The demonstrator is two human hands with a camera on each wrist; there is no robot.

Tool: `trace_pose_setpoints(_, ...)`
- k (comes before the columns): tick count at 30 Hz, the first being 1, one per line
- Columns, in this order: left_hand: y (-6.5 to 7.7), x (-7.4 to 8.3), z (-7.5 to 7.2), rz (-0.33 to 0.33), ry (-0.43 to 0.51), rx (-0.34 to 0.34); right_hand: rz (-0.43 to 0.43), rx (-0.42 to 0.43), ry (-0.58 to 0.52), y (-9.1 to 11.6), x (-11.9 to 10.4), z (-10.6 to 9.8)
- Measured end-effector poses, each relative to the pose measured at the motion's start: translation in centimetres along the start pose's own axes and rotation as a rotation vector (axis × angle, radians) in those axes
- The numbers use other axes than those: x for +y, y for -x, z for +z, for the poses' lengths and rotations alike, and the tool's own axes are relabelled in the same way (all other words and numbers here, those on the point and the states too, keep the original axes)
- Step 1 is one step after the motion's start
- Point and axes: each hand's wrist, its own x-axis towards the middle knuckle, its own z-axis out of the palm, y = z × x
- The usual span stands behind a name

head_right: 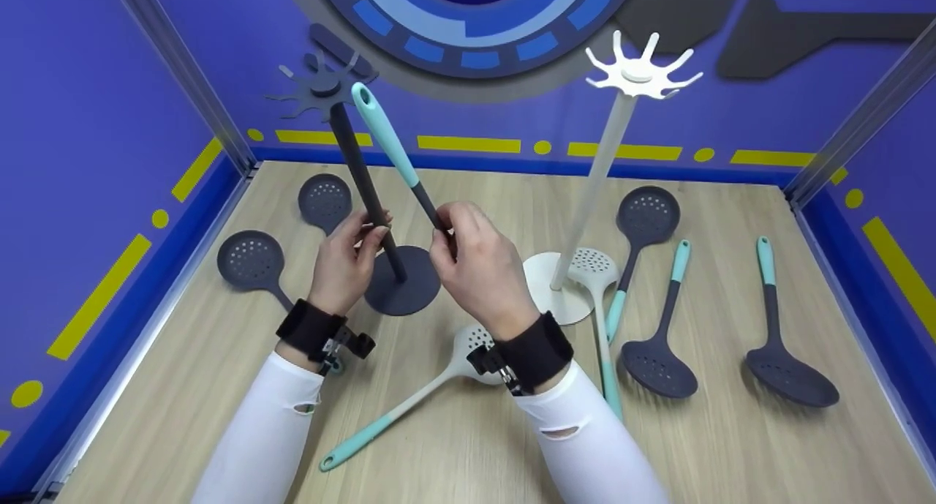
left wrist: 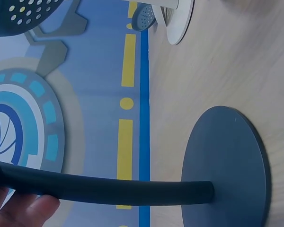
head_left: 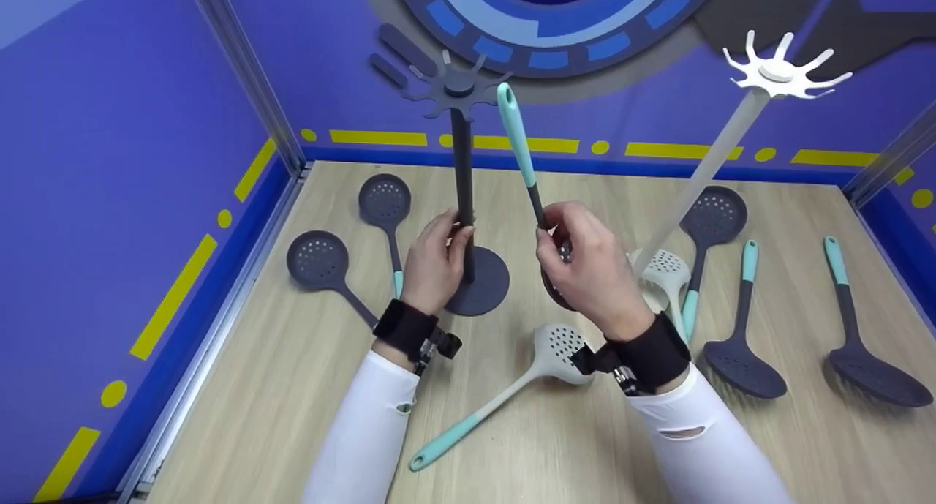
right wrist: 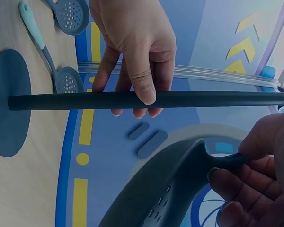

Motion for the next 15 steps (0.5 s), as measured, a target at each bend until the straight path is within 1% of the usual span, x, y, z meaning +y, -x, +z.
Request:
trace_pose_setpoints(3, -0.02, -0.01, 0.02, 0.012, 0.0, 0.006, -0.001, -0.008, -0.007, -0.06, 0.09, 0.22)
trace_pose_setpoints(9, -0.07, 0.0, 0.01, 0.025, -0.015, 0.012, -0.005, 0.004, -0.028, -0.07, 0.35, 0.7)
trace_pose_setpoints(15, 0.0, 0.05, -0.02, 0.009, 0.006, -0.006, 0.003, -0.006, -0.019, 0.03, 0.54, 1.06)
